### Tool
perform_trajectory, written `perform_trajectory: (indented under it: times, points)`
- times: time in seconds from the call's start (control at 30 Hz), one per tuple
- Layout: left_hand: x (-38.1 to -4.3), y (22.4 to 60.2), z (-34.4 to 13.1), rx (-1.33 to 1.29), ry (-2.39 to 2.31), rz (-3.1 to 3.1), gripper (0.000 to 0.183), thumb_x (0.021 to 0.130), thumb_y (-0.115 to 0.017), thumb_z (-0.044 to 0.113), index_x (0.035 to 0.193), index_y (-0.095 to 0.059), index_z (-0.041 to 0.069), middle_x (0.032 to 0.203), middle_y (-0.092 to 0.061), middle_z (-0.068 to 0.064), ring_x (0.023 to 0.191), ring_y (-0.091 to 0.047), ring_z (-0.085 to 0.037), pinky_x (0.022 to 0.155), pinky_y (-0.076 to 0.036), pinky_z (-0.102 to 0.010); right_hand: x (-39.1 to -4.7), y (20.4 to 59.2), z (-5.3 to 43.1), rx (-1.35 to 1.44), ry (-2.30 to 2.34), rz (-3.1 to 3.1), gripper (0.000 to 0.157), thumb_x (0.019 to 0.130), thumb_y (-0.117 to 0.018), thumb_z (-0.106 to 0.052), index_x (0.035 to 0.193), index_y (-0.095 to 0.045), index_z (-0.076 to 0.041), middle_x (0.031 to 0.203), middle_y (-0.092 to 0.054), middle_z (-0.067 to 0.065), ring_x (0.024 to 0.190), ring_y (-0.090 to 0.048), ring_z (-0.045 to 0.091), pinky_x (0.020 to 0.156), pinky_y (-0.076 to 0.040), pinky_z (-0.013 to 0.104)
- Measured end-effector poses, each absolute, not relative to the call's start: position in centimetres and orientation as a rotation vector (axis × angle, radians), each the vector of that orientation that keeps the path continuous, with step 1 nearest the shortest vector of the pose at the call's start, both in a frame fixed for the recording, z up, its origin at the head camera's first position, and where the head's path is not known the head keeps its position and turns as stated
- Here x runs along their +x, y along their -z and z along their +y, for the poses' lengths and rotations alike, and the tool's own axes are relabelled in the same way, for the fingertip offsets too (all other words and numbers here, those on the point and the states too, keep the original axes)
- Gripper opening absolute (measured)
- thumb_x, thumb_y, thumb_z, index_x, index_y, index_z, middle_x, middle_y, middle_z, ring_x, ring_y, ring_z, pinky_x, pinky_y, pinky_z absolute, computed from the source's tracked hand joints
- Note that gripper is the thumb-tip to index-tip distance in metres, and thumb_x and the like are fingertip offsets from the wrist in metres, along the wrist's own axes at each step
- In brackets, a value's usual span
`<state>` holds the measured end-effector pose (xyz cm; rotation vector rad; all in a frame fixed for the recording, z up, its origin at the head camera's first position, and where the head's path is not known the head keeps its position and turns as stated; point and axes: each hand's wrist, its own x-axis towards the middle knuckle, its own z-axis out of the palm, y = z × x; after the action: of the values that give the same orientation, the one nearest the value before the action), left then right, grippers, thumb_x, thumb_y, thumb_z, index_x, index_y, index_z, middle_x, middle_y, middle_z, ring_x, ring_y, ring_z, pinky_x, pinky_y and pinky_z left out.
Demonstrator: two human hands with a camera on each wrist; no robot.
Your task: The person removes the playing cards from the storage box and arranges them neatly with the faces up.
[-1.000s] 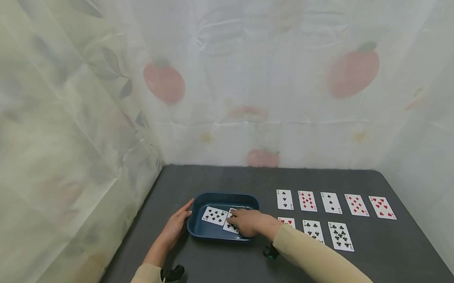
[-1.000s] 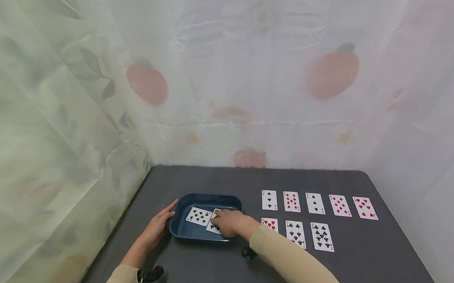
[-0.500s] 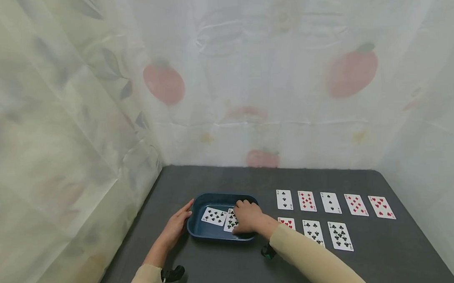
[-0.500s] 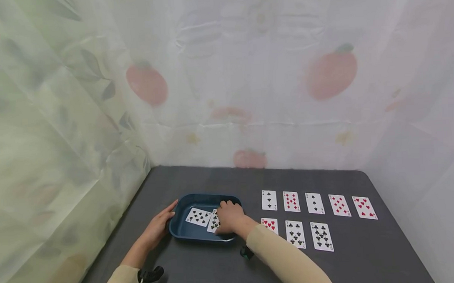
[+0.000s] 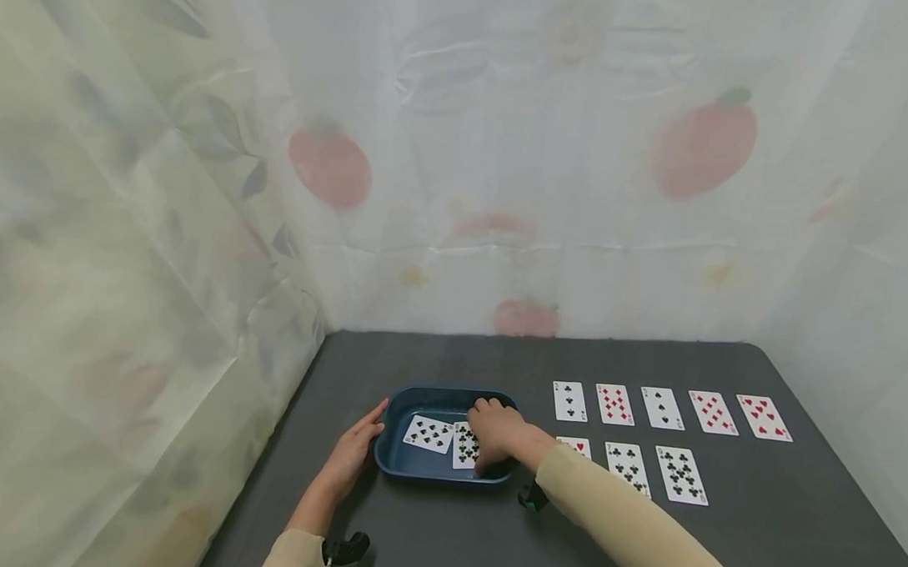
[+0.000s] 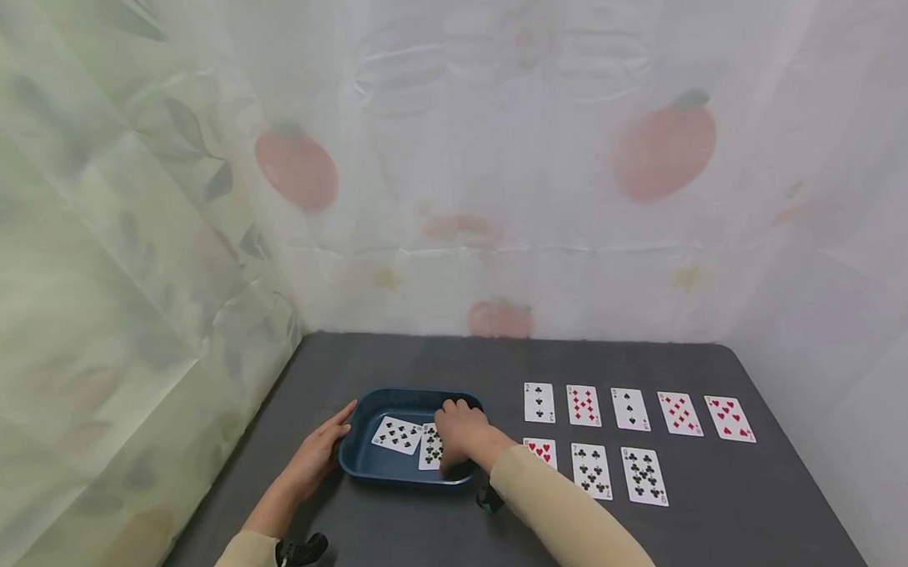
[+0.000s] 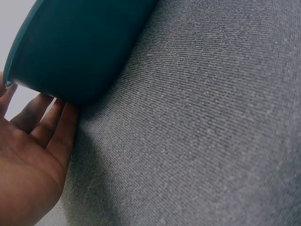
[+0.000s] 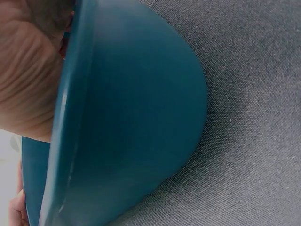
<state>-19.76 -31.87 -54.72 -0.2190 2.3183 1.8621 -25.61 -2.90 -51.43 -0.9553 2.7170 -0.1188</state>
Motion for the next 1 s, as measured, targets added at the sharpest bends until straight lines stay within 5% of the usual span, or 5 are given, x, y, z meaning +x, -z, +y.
perform_trajectory:
  times: [0.4,1.0]
  points:
    - [-19.57,54.54,-31.98,-0.214,-1.856,2.322,0.052,0.110,-0.043,0.028,0.161,-0.036,0.026,0.170,-0.017,-0.013,0.154,-0.016,-0.038,0.118,-0.015,-0.060,-25.79,51.36,-3.72,-0.871,0.105,2.721,0.098,0.059,-0.094,-0.061,0.135,-0.056,-0.012,0.127,-0.052,0.006,0.115,-0.048,0.025,0.092,-0.048,0.044]
    - [-19.63,54.79,-31.90,-0.228,-1.870,2.310,0.051,0.110,-0.043,0.027,0.161,-0.037,0.026,0.169,-0.018,-0.013,0.153,-0.018,-0.037,0.118,-0.017,-0.060,-25.39,51.72,-3.29,-0.962,0.144,2.744,0.093,0.064,-0.094,-0.057,0.133,-0.056,-0.008,0.124,-0.055,0.008,0.110,-0.049,0.025,0.093,-0.049,0.041]
